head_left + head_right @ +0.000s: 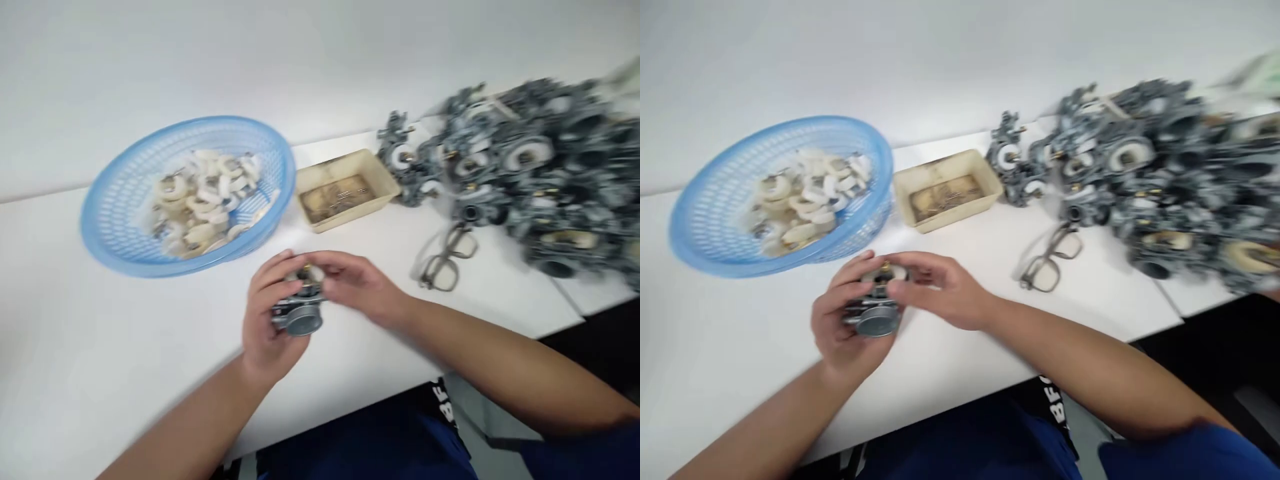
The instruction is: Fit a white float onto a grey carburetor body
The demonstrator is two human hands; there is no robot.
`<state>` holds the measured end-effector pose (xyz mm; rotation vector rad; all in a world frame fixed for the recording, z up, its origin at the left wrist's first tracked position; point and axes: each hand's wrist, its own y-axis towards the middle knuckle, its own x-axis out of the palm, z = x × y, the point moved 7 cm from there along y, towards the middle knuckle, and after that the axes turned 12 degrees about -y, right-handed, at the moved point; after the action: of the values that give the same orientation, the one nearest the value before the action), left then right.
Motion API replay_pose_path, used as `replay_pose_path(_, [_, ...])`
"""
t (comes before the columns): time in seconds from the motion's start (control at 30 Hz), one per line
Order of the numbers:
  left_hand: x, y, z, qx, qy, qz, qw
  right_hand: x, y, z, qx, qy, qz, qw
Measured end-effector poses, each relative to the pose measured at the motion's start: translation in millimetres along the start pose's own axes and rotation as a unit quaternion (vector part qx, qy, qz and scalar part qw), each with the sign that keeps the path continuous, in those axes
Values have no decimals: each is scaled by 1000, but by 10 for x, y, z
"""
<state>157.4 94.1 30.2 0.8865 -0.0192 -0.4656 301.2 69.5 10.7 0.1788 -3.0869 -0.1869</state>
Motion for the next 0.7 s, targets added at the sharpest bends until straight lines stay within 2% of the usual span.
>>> replay_pose_path(0.1, [-9, -33, -33, 15, 10, 9, 1000, -3, 25, -77, -40, -53, 1, 998])
replay_pose_path(0.2, [37, -42, -36, 18, 14, -12, 1000, 55, -7, -175, -86, -101, -22, 991])
replay_pose_path(0.33, [64, -14, 18, 46, 30, -18, 998, 22, -28, -163, -78, -154, 14, 985])
replay_pose_path(0.43, [48, -16, 35, 60, 76, -3, 995, -30, -18, -214, -92, -211, 24, 973])
replay_pose_path(0.5, [25, -39, 59, 78, 120, 20, 990, -85, -34, -349, -141, -266, 30, 953])
replay_pose_path(0.6, [26, -60, 80, 76, 158, 42, 984, -283, -125, -634, -209, -344, 81, 912])
replay_pose_path(0.7, [109, -40, 45, 38, 157, 3, 987, -693, -265, -894, -200, -376, 173, 888])
